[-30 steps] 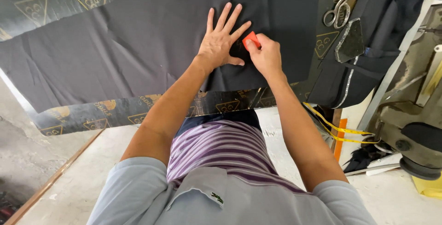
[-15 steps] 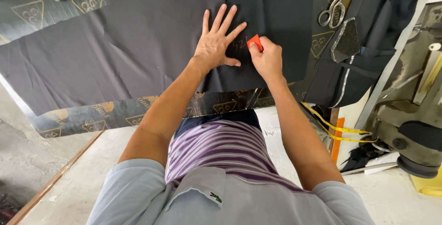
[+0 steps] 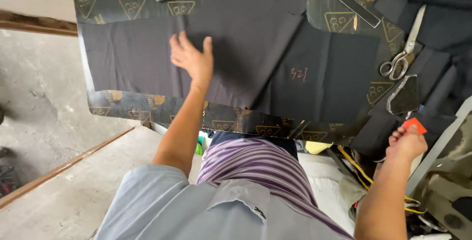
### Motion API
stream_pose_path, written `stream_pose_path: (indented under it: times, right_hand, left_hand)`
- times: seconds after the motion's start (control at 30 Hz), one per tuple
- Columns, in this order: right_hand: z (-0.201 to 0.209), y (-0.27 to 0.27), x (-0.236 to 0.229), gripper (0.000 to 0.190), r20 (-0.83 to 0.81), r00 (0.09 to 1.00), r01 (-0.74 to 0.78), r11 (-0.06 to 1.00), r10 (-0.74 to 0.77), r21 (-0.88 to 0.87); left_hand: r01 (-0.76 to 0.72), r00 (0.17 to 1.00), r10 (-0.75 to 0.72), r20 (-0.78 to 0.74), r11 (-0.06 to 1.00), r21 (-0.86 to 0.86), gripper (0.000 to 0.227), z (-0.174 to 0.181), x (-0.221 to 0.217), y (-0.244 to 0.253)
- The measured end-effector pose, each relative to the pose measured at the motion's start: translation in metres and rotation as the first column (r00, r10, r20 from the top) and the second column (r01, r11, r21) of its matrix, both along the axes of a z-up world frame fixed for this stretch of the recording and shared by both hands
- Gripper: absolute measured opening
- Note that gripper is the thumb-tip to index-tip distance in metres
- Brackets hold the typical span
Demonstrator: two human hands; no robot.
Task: The person cuts a piece of black fabric using shears, following a yellow paper pattern placed on a table. They trim the edges, remove the pattern, and then cut additional pieces of the black fabric.
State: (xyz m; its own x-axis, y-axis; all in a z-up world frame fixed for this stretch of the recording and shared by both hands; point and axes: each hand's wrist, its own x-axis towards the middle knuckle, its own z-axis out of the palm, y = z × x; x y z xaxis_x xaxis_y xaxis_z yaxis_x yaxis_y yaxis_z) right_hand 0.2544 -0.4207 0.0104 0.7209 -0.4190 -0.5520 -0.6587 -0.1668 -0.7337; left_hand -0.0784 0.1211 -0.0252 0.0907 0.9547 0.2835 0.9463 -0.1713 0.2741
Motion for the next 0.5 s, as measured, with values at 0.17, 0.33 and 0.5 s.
stream_pose_path:
  times: [0.17,0.33,0.5]
  right_hand:
    - [-0.001,-0.018,0.007,0.030,-0.207,0.944,-0.321,0.859,0.256,-0.400]
    - [-0.003,-0.029,0.007,0.060,-0.260,0.840,-0.469,0.395,0.477,-0.790]
    - [0.067,0.154,-0.090,0.037,0.330,0.738,-0.649,0.753,0.589,0.107]
  left_hand:
    - [0.137,0.990,-0.134,0.051,0.989,-0.057,0.042,-0.008,-0.028,0.032]
    - [0.288,0.950,-0.292,0.113,0.956,0.056,0.019,-0.003,-0.014,0.023]
    - [0.496,0.728,-0.372,0.576,0.866,-0.068,0.010,0.008,0.038,-0.047]
